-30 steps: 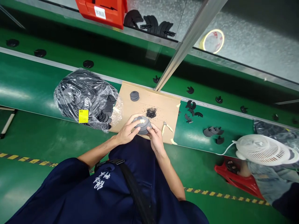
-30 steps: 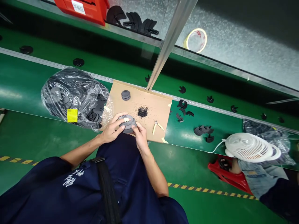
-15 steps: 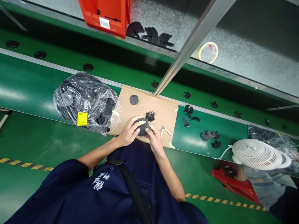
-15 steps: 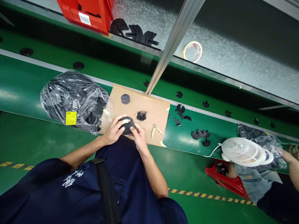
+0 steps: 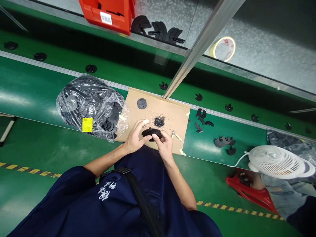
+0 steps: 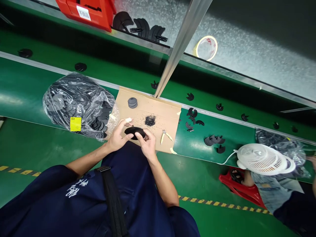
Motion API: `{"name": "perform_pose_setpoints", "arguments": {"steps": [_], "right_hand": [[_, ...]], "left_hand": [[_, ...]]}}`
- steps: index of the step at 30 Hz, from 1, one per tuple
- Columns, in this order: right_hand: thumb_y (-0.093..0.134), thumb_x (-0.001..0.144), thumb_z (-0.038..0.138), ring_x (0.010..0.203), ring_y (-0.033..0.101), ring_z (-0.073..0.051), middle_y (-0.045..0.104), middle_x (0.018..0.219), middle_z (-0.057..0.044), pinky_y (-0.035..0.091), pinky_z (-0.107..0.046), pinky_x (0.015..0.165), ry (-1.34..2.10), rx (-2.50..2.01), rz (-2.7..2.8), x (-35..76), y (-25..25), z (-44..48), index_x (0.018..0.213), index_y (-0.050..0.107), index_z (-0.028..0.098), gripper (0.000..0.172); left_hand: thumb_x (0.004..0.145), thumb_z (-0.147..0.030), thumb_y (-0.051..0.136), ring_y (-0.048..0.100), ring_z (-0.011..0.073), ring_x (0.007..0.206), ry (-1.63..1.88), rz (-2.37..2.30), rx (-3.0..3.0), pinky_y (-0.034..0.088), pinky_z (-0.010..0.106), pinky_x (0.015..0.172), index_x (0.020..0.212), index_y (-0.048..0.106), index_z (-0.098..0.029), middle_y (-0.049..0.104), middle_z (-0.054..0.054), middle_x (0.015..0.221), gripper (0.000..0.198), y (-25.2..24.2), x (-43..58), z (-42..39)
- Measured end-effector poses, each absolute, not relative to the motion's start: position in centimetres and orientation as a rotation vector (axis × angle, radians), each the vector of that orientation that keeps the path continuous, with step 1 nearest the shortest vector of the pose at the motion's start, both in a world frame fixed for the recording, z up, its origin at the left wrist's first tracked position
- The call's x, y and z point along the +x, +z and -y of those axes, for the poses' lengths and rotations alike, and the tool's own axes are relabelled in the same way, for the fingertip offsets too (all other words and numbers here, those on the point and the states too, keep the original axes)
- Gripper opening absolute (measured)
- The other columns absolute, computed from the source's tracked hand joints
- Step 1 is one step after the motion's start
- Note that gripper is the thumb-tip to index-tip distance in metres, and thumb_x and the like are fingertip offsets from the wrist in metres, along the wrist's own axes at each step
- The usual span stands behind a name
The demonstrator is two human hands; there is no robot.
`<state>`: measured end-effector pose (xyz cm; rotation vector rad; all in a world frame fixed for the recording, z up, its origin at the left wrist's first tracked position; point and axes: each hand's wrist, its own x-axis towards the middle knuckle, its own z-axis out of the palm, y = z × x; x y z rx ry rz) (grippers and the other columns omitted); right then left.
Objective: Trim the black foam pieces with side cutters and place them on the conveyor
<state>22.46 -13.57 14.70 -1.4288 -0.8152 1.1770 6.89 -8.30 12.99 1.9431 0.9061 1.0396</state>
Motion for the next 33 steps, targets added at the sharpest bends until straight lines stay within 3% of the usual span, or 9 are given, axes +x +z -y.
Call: {"name": "perform_pose_setpoints", "arguments": {"steps": [2,5,8,13,24,28,33], "right_hand": [[0.081,0.078,0.053,0.083,0.068,-0.022,0.075,0.087,-0.004,0.058,-0.036,0.08,1.142,-1.425,0.862,22.5,14.9,13.9,0.085,0.077,0.025,0.029],[0.078,0.083,0.05,0.095,0.071,-0.025,0.078,0.098,-0.006,0.058,-0.042,0.091,1.065,-1.401,0.966,22.8,15.6,14.3,0.089,0.079,0.027,0.023],[0.076,0.087,0.042,0.099,0.071,-0.025,0.077,0.102,-0.006,0.058,-0.045,0.096,0.954,-1.388,1.153,23.6,16.5,14.5,0.093,0.08,0.029,0.016],[0.074,0.089,0.037,0.085,0.071,-0.022,0.076,0.091,-0.005,0.061,-0.04,0.084,0.833,-1.38,1.297,24.4,17.6,15.0,0.092,0.082,0.03,0.011],[0.073,0.091,0.038,0.086,0.071,-0.022,0.076,0.095,-0.006,0.06,-0.04,0.083,0.836,-1.384,1.31,24.5,17.9,15.8,0.095,0.082,0.03,0.012],[0.073,0.091,0.035,0.082,0.07,-0.02,0.076,0.093,-0.005,0.06,-0.036,0.077,0.845,-1.369,1.34,24.7,18.3,16.1,0.096,0.082,0.029,0.012],[0.074,0.091,0.035,0.078,0.07,-0.019,0.076,0.092,-0.006,0.06,-0.033,0.07,0.815,-1.333,1.342,24.8,17.5,16.2,0.094,0.082,0.026,0.012]], "left_hand": [[0.099,-0.049,0.059,0.069,0.0206,0.096,0.972,-0.878,1.906,0.059,0.034,0.086,0.121,0.067,-0.016,0.07,0.011,0.104,0.04,13.8,6.9,7.8],[0.097,-0.042,0.065,0.068,0.0198,0.093,0.982,-0.772,1.927,0.058,0.033,0.083,0.107,0.074,-0.017,0.072,0.009,0.097,0.028,15.1,6.8,7.4],[0.097,-0.034,0.066,0.068,0.0196,0.093,1.048,-0.668,1.993,0.058,0.034,0.083,0.116,0.074,-0.02,0.073,0.009,0.099,0.025,16.1,6.8,7.4],[0.098,-0.039,0.064,0.07,0.0181,0.091,1.009,-0.554,2.021,0.06,0.03,0.079,0.125,0.07,-0.02,0.073,0.01,0.1,0.033,17.4,6.7,7.5],[0.1,-0.036,0.061,0.071,0.018,0.089,1.002,-0.535,1.983,0.06,0.031,0.078,0.121,0.073,-0.02,0.076,0.011,0.1,0.029,18.6,6.9,7.8],[0.095,-0.031,0.07,0.069,0.0161,0.082,1.069,-0.549,1.957,0.058,0.028,0.074,0.112,0.076,-0.019,0.077,0.008,0.093,0.021,18.5,7.0,8.2],[0.099,-0.032,0.065,0.068,0.0165,0.085,1.029,-0.48,1.965,0.056,0.029,0.076,0.116,0.074,-0.019,0.076,0.009,0.096,0.024,18.6,7.1,7.9]]}}
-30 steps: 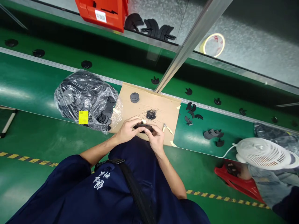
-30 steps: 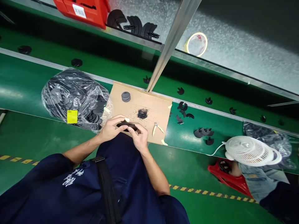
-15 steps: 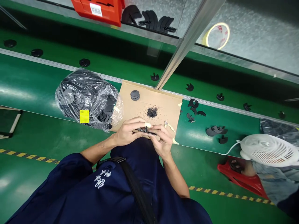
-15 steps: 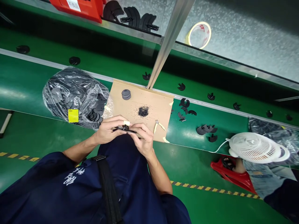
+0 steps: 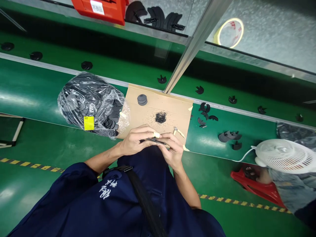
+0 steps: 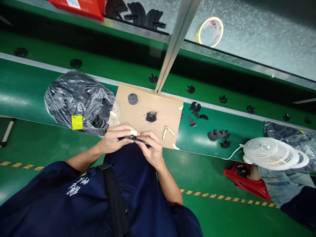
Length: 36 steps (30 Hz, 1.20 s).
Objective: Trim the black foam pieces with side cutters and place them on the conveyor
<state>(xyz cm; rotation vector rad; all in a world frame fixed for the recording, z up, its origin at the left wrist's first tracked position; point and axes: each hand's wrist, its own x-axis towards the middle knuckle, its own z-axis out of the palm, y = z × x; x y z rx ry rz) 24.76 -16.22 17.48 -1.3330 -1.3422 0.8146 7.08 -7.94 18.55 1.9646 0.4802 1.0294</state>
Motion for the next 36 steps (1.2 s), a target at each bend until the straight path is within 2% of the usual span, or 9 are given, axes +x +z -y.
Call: {"name": "perform_pose_setpoints", "arguments": {"steps": [7,12,14,16,18,20,27,31,36], "right_hand": [[0.075,0.089,0.048,0.08,0.07,-0.019,0.075,0.091,-0.006,0.061,-0.035,0.078,0.983,-1.318,1.21,23.7,15.9,16.9,0.086,0.08,0.023,0.026],[0.075,0.088,0.051,0.101,0.072,-0.022,0.075,0.107,-0.008,0.058,-0.037,0.096,0.98,-1.395,1.365,25.8,12.8,16.8,0.109,0.078,0.022,0.036],[0.08,0.084,0.049,0.125,0.063,-0.025,0.069,0.13,-0.011,0.049,-0.039,0.111,0.922,-1.647,1.501,28.3,10.6,16.7,0.127,0.07,0.023,0.051],[0.08,0.085,0.044,0.144,0.047,-0.028,0.053,0.151,-0.016,0.039,-0.041,0.12,0.812,-2.203,1.501,30.9,8.2,17.1,0.143,0.058,0.022,0.066],[0.081,0.084,0.043,0.151,0.037,-0.034,0.041,0.159,-0.023,0.035,-0.047,0.122,0.804,-2.604,1.394,33.0,6.0,17.7,0.153,0.045,0.016,0.082],[0.082,0.082,0.037,0.148,0.038,-0.037,0.042,0.157,-0.026,0.036,-0.049,0.12,0.829,-2.719,1.331,34.1,4.2,18.6,0.154,0.041,0.012,0.087],[0.069,0.084,0.02,0.135,0.049,-0.033,0.05,0.146,-0.021,0.043,-0.043,0.111,0.905,-2.793,1.26,34.5,2.0,18.6,0.146,0.045,0.016,0.067],[0.063,0.085,0.022,0.128,0.055,-0.034,0.054,0.139,-0.022,0.047,-0.044,0.105,0.94,-2.767,1.159,34.8,1.6,17.4,0.134,0.052,0.015,0.051],[0.045,0.094,0.024,0.099,0.067,-0.027,0.068,0.11,-0.014,0.053,-0.039,0.089,0.971,-2.612,1.033,35.0,2.4,16.8,0.122,0.054,0.016,0.031]], "left_hand": [[0.096,-0.035,0.068,0.068,0.0187,0.086,0.829,-0.524,1.889,0.057,0.031,0.078,0.104,0.076,-0.018,0.075,0.009,0.093,0.02,18.1,6.7,8.2],[0.091,-0.047,0.071,0.073,0.0208,0.089,0.728,-0.901,1.674,0.06,0.03,0.081,0.101,0.075,-0.019,0.077,0.007,0.097,0.03,15.5,6.5,8.6],[0.089,-0.052,0.07,0.073,0.0217,0.089,0.729,-0.998,1.599,0.061,0.031,0.081,0.099,0.074,-0.018,0.078,0.007,0.096,0.035,14.4,6.3,8.3],[0.088,-0.054,0.07,0.074,0.0228,0.092,0.73,-1.04,1.556,0.061,0.033,0.083,0.099,0.074,-0.018,0.078,0.007,0.098,0.039,13.7,5.9,7.9],[0.088,-0.053,0.069,0.074,0.0234,0.095,0.716,-1.04,1.557,0.061,0.034,0.086,0.1,0.073,-0.018,0.078,0.008,0.1,0.038,13.3,5.4,7.6],[0.088,-0.051,0.07,0.074,0.0232,0.097,0.691,-1.018,1.595,0.06,0.033,0.087,0.099,0.074,-0.018,0.078,0.007,0.102,0.034,13.0,5.0,7.5],[0.085,-0.049,0.074,0.075,0.0228,0.093,0.657,-1.039,1.679,0.061,0.033,0.084,0.101,0.076,-0.019,0.078,0.007,0.102,0.034,12.7,5.5,7.8],[0.088,-0.045,0.073,0.074,0.0215,0.093,0.654,-0.966,1.737,0.06,0.031,0.084,0.1,0.075,-0.019,0.077,0.006,0.101,0.028,13.1,5.7,7.6],[0.09,-0.039,0.072,0.073,0.0193,0.09,0.689,-0.916,1.775,0.059,0.029,0.081,0.097,0.075,-0.02,0.076,0.005,0.099,0.02,13.6,5.4,7.8]]}}
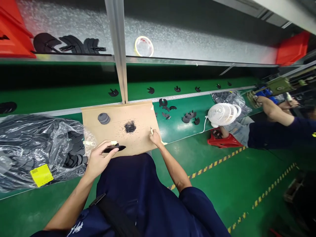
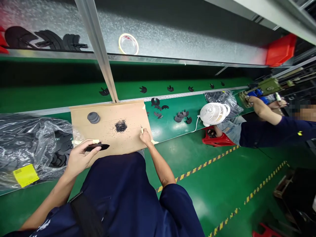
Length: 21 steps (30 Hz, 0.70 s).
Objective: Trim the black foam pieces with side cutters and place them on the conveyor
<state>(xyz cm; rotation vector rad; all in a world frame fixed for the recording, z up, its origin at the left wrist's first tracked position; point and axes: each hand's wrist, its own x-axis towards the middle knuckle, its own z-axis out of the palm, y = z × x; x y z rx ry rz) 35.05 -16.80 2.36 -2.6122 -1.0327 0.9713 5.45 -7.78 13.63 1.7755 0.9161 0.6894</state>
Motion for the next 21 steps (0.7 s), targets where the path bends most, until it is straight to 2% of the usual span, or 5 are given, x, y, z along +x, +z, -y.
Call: {"name": "perform_pose_setpoints", "arguments": {"steps": [4,7,10,15,21], "right_hand": [[0.034,0.1,0.038,0.087,0.064,-0.021,0.067,0.095,-0.004,0.053,-0.035,0.081,1.009,-2.295,1.13,33.5,5.1,16.6,0.118,0.054,0.022,0.031],[0.041,0.1,0.047,0.095,0.062,-0.02,0.066,0.104,-0.005,0.052,-0.034,0.087,1.045,-1.992,1.289,31.7,8.9,16.5,0.118,0.055,0.023,0.033],[0.055,0.096,0.05,0.098,0.06,-0.024,0.065,0.105,-0.008,0.05,-0.039,0.09,0.848,-1.636,1.616,30.6,13.6,16.5,0.112,0.058,0.023,0.032],[0.058,0.097,0.046,0.094,0.061,-0.026,0.067,0.103,-0.01,0.049,-0.04,0.085,0.577,-1.556,1.94,29.3,19.0,16.4,0.116,0.058,0.022,0.03],[0.056,0.099,0.048,0.088,0.062,-0.025,0.068,0.1,-0.01,0.047,-0.038,0.079,0.403,-1.6,2.078,29.1,19.9,16.1,0.119,0.06,0.021,0.034]], "left_hand": [[0.089,-0.039,0.073,0.073,0.0179,0.085,0.761,-0.949,1.767,0.06,0.027,0.077,0.095,0.075,-0.019,0.077,0.005,0.095,0.02,14.2,5.9,8.2],[0.089,-0.041,0.074,0.073,0.0174,0.082,0.805,-0.919,1.766,0.061,0.027,0.076,0.093,0.076,-0.018,0.077,0.005,0.093,0.023,15.1,6.4,7.9],[0.09,-0.039,0.075,0.072,0.017,0.082,0.839,-0.832,1.811,0.06,0.028,0.076,0.098,0.078,-0.019,0.077,0.006,0.093,0.022,16.0,6.7,7.2],[0.09,-0.034,0.076,0.071,0.0184,0.089,0.892,-0.686,1.873,0.058,0.03,0.083,0.102,0.079,-0.021,0.076,0.007,0.095,0.018,17.4,6.5,6.8],[0.092,-0.03,0.074,0.07,0.0177,0.09,0.882,-0.607,1.895,0.057,0.029,0.082,0.111,0.079,-0.022,0.075,0.008,0.098,0.021,17.7,6.2,7.2]]}}
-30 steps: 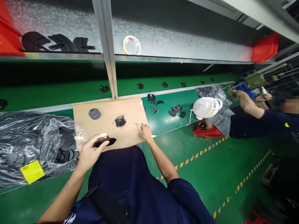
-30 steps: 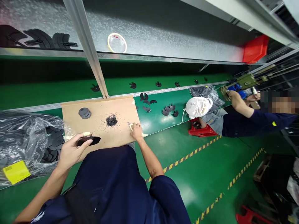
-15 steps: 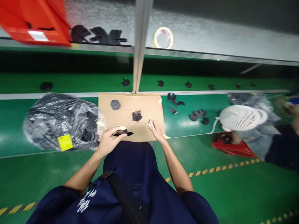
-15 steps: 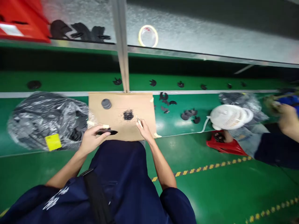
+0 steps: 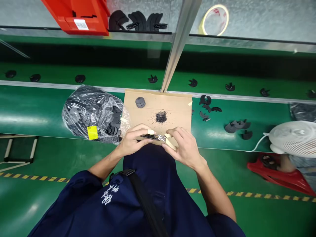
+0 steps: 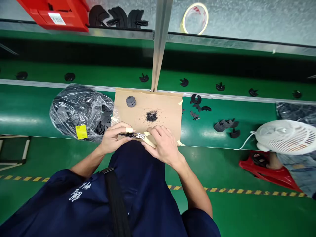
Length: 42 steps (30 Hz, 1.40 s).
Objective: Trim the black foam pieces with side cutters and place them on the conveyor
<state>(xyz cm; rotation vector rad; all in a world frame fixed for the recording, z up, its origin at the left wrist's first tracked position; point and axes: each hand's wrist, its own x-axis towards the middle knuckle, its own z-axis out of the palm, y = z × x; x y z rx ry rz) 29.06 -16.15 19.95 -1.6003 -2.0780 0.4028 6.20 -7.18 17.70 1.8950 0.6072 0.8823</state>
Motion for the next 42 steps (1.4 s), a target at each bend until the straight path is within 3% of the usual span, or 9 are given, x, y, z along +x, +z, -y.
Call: {"name": "perform_pose_setpoints", "arguments": {"steps": [17,25,32,38,42], "right_hand": [[0.051,0.102,0.053,0.073,0.059,-0.02,0.065,0.078,-0.006,0.041,-0.032,0.064,0.231,-1.662,2.197,28.8,20.5,16.4,0.105,0.067,0.021,0.036],[0.05,0.101,0.059,0.069,0.062,-0.017,0.069,0.078,-0.004,0.04,-0.027,0.064,0.591,-1.656,1.964,29.1,18.0,15.7,0.097,0.069,0.021,0.043],[0.059,0.099,0.046,0.091,0.071,-0.023,0.077,0.1,-0.01,0.043,-0.028,0.073,0.855,-2.427,1.926,30.2,9.9,10.1,0.104,0.071,0.02,0.029],[0.061,0.097,0.036,0.115,0.067,-0.034,0.071,0.122,-0.027,0.047,-0.038,0.091,0.856,-2.65,1.839,29.3,5.6,7.0,0.123,0.066,0.006,0.04],[0.059,0.097,0.032,0.125,0.061,-0.038,0.066,0.128,-0.031,0.045,-0.046,0.102,0.824,-2.682,1.84,29.1,5.3,6.7,0.128,0.062,0.003,0.043]], "left_hand": [[0.088,-0.038,0.078,0.071,0.0172,0.079,0.911,-0.594,1.868,0.058,0.028,0.071,0.099,0.08,-0.02,0.076,0.009,0.09,0.021,17.3,6.0,7.2],[0.083,-0.047,0.079,0.071,0.0191,0.084,0.753,-0.879,1.635,0.057,0.029,0.078,0.093,0.079,-0.018,0.076,0.008,0.091,0.031,16.0,6.2,7.2],[0.069,-0.054,0.087,0.071,0.0198,0.089,0.867,-1.179,0.945,0.057,0.031,0.084,0.093,0.07,-0.016,0.075,0.005,0.091,0.048,9.6,6.6,4.9],[0.053,-0.037,0.098,0.072,0.0194,0.093,0.808,-1.117,0.676,0.057,0.034,0.091,0.096,0.066,-0.016,0.074,0.003,0.092,0.057,7.1,5.9,5.5],[0.057,-0.039,0.096,0.073,0.0223,0.095,0.77,-1.094,0.606,0.056,0.038,0.092,0.094,0.07,-0.015,0.076,0.006,0.093,0.051,7.0,5.9,6.0]]}}
